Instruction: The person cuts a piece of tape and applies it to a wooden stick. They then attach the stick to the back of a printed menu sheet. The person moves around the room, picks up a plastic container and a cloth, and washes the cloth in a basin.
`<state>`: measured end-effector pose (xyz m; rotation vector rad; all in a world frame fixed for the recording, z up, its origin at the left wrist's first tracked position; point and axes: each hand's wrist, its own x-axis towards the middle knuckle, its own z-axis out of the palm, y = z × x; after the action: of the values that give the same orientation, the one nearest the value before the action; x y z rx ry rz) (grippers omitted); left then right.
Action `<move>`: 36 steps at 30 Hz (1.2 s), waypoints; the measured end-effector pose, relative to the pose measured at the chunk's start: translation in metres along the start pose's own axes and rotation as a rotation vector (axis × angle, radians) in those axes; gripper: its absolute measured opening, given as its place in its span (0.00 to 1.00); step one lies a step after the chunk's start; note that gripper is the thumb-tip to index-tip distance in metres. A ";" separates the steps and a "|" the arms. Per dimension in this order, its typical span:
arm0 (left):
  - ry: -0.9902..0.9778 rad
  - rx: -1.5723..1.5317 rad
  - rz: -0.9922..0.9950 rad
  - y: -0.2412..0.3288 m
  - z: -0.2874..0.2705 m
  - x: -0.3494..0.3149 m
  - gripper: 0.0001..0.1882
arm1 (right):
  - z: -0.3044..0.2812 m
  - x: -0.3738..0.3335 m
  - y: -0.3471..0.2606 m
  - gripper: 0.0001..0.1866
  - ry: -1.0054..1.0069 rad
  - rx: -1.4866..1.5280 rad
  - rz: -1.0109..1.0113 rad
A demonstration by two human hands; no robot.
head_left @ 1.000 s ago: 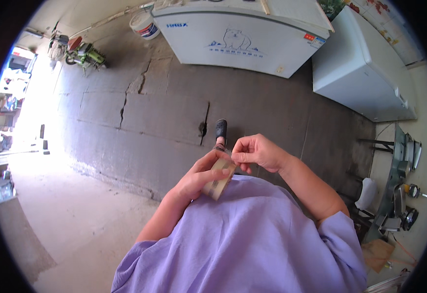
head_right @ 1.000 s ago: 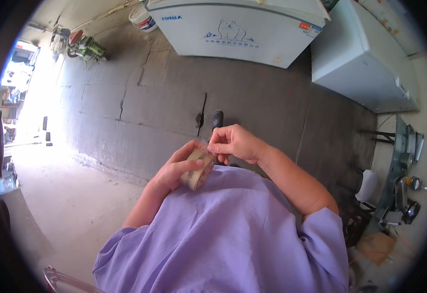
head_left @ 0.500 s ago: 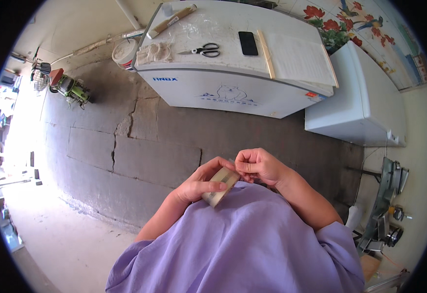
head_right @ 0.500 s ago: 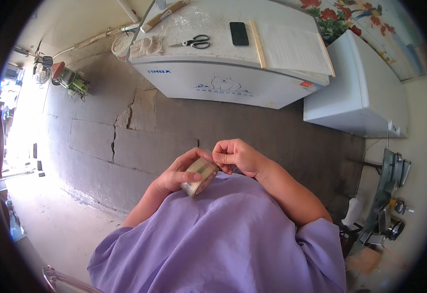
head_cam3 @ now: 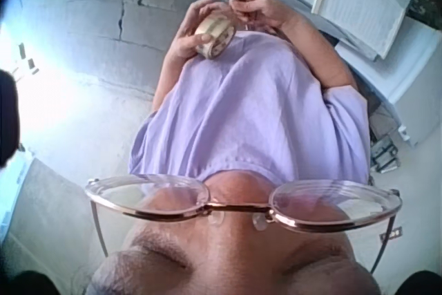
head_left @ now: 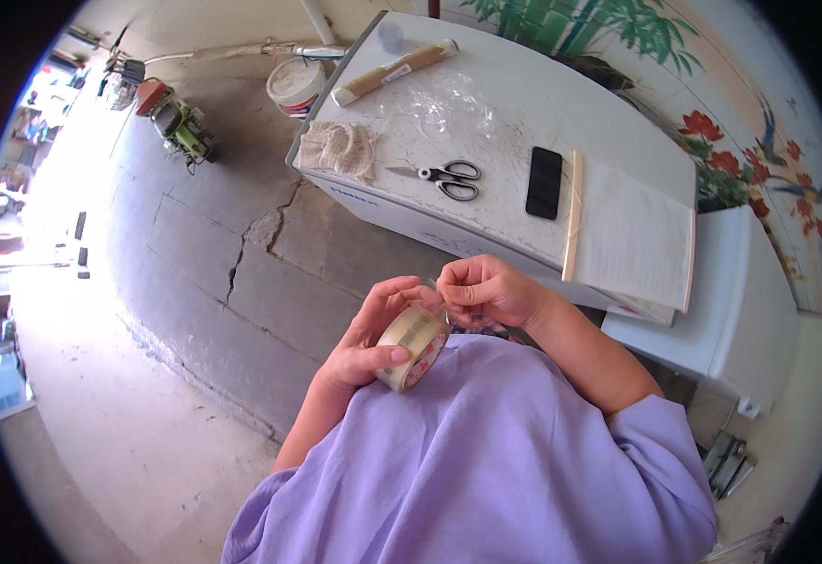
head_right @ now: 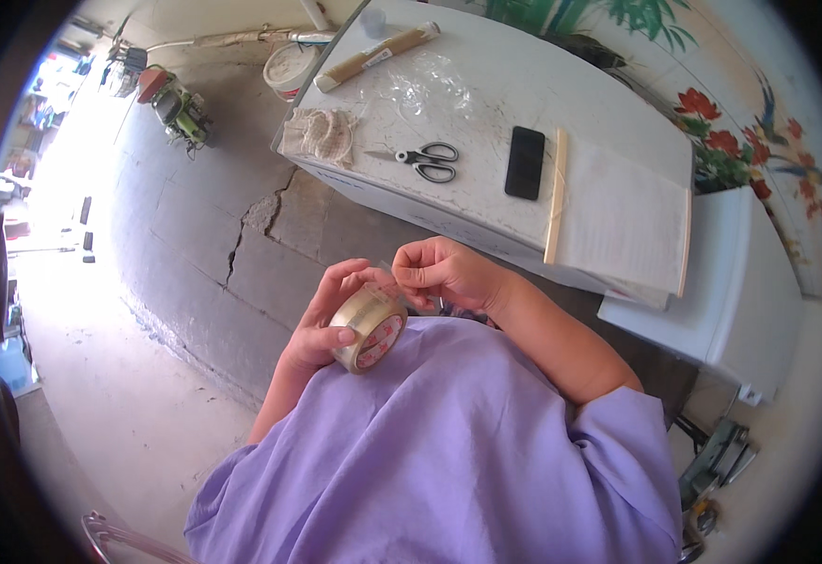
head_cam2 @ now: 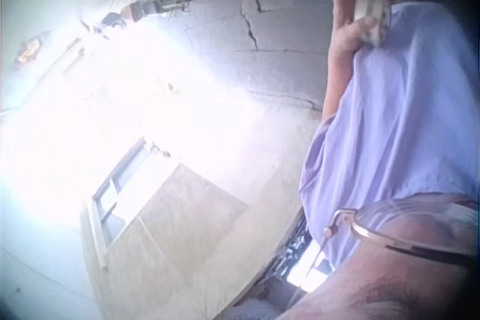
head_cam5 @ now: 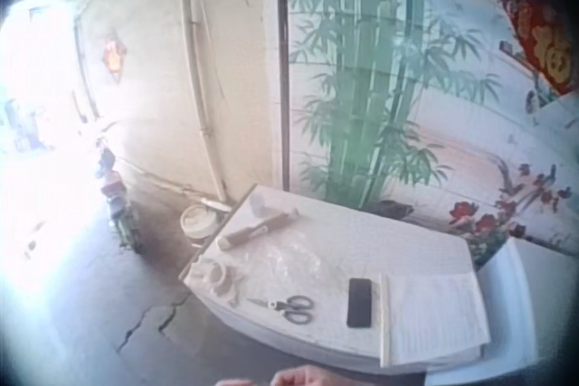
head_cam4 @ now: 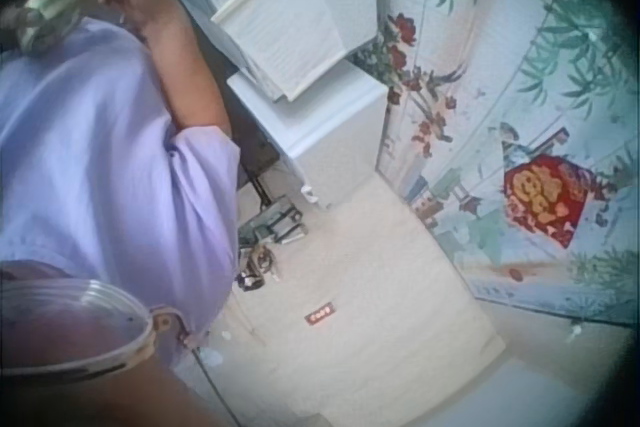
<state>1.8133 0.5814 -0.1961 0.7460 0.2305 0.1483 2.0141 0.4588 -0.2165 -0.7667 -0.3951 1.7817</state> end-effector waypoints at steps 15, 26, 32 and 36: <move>-0.003 0.249 -0.303 0.035 -0.059 0.107 0.49 | -0.092 0.068 -0.057 0.09 0.118 -0.040 0.239; 0.013 0.066 -0.385 0.068 -0.097 0.138 0.42 | -0.106 0.115 -0.071 0.09 0.160 -0.014 0.244; 0.116 -0.017 -0.349 0.068 -0.109 0.147 0.47 | -0.111 0.129 -0.075 0.10 0.292 0.001 0.232; 0.215 -0.026 -0.335 0.062 -0.122 0.150 0.51 | -0.135 0.131 -0.062 0.06 0.665 -1.140 -0.104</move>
<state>1.9227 0.7386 -0.2637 0.6556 0.5529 -0.0872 2.1242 0.5880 -0.3182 -1.9952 -0.9747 0.9810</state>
